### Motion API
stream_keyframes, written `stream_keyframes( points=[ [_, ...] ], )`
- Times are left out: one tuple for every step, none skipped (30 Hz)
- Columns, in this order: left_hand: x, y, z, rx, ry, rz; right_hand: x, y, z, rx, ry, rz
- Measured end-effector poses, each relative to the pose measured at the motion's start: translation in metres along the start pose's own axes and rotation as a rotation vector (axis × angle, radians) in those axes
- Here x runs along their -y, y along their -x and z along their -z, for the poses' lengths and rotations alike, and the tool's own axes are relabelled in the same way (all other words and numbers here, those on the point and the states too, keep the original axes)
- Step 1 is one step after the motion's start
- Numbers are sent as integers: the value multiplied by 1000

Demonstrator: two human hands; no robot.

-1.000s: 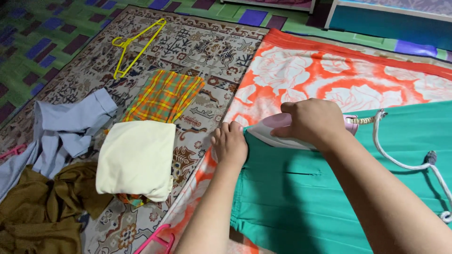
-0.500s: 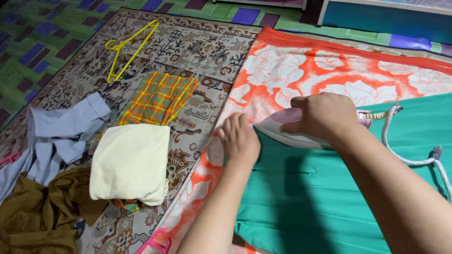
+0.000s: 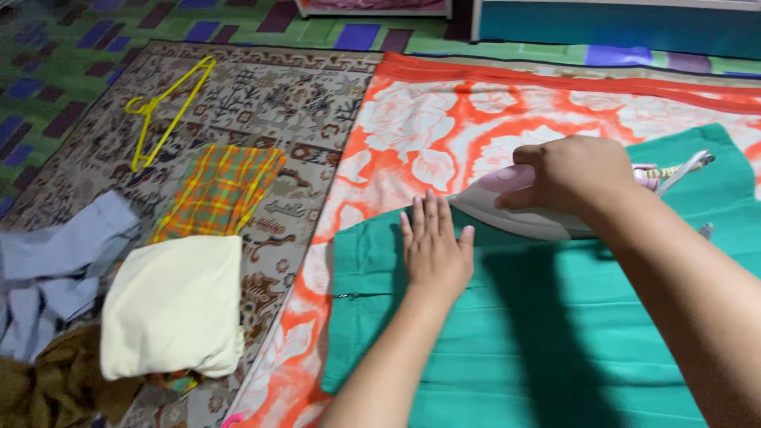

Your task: The recorder uses an iron to remove wrinkles from a green pleated skirt laid out on a padded surface.

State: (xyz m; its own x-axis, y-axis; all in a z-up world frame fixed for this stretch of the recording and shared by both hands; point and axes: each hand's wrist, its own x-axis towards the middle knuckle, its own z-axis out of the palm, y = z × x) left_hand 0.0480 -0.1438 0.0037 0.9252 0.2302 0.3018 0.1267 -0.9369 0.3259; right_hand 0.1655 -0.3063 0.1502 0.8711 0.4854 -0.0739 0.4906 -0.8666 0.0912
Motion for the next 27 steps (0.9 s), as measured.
stream_keyframes(
  points=[
    [-9, -1, -6, 2, 5, -7, -10, -1, -1, 1, 2, -9],
    [-17, -2, -12, 1, 10, 1, -19, -1, -2, 15, 24, -27],
    [-26, -2, -18, 0, 16, 10, -29, -1, -4, 29, 46, -45],
    [-28, -3, -21, 3, 21, 3, -38, -1, -4, 31, 47, -54],
    [-29, -3, -24, -17, 8, 8, -46, -1, -5, 32, 55, -57],
    [-30, -4, -27, -37, -5, 12, -54, -1, -5, 33, 62, -61],
    [-30, -3, -25, -32, -3, 6, -63, -1, -5, 36, 61, -69],
    [-30, -2, -23, -22, 1, 6, -71, 0, -4, 51, 79, -80],
    [-29, -3, -21, -15, 4, 5, -79, 0, -3, 62, 96, -91],
    [-31, -4, -23, -14, 6, -2, -88, 1, -2, 61, 95, -98],
    [-32, -5, -24, -16, -34, 14, -97, 2, -2, 94, 119, -133],
    [-34, -6, -26, -18, -74, 31, -105, 3, -1, 126, 143, -168],
    [-41, -9, -26, -17, -72, 25, -118, 2, -6, 125, 142, -175],
    [-48, -11, -27, -13, -51, 12, -130, 1, -11, 124, 149, -208],
    [-56, -14, -28, -8, -28, -4, -144, 1, -17, 124, 155, -245],
    [-66, -18, -32, -6, -25, -14, -154, -1, -20, 124, 154, -255],
    [-77, -21, -36, -6, 3, -37, -164, -1, -24, 100, 162, -266],
    [-88, -23, -40, -6, 30, -61, -175, -1, -29, 76, 169, -277],
    [-100, -26, -45, -2, 35, -72, -184, -1, -31, 79, 169, -290],
    [-112, -28, -49, 6, 59, -74, -192, 0, -33, 69, 159, -296],
    [-125, -31, -52, 15, 84, -76, -201, 1, -35, 59, 150, -300],
    [-134, -30, -55, 20, 88, -86, -209, 2, -37, 62, 150, -312],
    [-143, -30, -57, 22, 106, -100, -217, 2, -40, 43, 135, -313],
    [-151, -30, -59, 23, 123, -113, -224, 2, -42, 24, 120, -314],
    [-156, -29, -63, 27, 126, -118, -233, 2, -44, 27, 121, -320],
    [-160, -28, -66, 31, 122, -121, -242, 3, -47, 12, 126, -330],
    [-162, -27, -69, 33, 116, -123, -249, 3, -49, -6, 130, -337]
  ],
)
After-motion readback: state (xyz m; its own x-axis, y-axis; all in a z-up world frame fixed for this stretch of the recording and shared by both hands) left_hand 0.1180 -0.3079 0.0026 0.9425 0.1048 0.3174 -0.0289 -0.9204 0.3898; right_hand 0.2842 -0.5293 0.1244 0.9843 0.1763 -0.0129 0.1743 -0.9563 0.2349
